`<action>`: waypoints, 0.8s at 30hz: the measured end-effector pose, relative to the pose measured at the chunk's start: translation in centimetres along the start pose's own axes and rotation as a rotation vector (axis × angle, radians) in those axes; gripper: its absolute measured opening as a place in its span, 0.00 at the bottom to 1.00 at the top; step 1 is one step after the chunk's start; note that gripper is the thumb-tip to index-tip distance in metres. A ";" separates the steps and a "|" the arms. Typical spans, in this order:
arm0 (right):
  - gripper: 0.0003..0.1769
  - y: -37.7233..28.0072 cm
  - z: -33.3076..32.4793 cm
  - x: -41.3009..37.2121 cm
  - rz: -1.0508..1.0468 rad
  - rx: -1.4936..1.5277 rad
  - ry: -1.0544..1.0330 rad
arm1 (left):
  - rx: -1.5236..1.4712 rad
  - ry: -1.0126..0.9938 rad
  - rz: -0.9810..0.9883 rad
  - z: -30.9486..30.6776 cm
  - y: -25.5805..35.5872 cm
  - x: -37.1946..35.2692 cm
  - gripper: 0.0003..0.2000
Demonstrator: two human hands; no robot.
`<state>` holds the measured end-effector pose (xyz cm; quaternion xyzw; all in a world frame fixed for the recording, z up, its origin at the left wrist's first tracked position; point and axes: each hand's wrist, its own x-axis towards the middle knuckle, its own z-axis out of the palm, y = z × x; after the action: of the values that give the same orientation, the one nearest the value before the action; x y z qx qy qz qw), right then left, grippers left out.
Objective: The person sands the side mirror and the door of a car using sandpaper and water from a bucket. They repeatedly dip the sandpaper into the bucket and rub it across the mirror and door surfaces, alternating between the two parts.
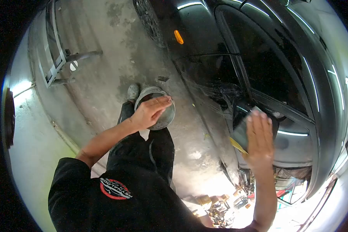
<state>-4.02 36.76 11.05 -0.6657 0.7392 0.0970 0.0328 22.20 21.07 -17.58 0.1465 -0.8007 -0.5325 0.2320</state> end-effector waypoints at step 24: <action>0.49 3.8 0.4 -3.6 -0.182 -0.001 0.051 | -0.831 0.449 -0.263 13.3 16.5 11.3 0.28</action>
<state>-7.37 40.70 11.69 -0.7323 0.6762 0.0769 0.0225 5.82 32.48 -4.26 0.2526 -0.4254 -0.7870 0.3685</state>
